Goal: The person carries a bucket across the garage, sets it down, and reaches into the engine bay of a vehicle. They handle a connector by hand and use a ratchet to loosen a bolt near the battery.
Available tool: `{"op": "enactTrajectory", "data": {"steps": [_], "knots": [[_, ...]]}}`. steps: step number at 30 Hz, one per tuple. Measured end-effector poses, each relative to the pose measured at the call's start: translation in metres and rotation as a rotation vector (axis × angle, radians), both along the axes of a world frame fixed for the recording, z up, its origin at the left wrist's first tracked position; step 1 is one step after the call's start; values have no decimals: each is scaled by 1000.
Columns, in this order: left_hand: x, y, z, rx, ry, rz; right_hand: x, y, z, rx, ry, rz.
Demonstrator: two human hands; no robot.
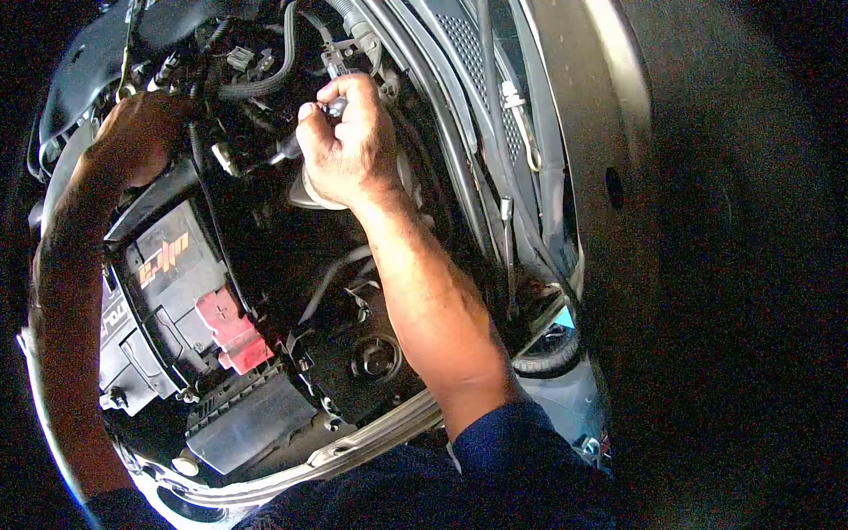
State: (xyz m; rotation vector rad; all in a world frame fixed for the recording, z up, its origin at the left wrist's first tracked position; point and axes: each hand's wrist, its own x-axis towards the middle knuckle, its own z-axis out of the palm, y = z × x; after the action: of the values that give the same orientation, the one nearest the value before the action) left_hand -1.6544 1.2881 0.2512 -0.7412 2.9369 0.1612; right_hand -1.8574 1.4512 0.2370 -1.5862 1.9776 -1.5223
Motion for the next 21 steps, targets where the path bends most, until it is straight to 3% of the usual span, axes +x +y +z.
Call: {"op": "enactTrajectory", "data": {"steps": [6, 9, 11, 12, 13, 15, 17, 19, 21], "knots": [[8, 2, 0, 14, 67, -11, 1, 0, 0, 20, -14, -2], [17, 5, -2, 44, 219, -35, 0, -4, -5, -41, 2, 6], [27, 21, 8, 258, 554, 128, 1, -3, -3, -9, -59, 2], [34, 26, 7, 107, 698, 39, 1, -2, 0, 24, -20, -14], [37, 25, -2, 238, 615, 184, 2, -3, 1, 23, -20, -15], [33, 39, -10, 300, 735, 284, 4, -5, 2, -7, 131, -19], [26, 47, -10, 320, 649, 341, 7, -4, 6, 42, 94, -27], [7, 65, 24, 499, 551, 390, 10, -4, 11, 6, 243, -50], [-13, 65, 20, 463, 439, 355, 11, -4, 12, -4, 263, -42]]}}
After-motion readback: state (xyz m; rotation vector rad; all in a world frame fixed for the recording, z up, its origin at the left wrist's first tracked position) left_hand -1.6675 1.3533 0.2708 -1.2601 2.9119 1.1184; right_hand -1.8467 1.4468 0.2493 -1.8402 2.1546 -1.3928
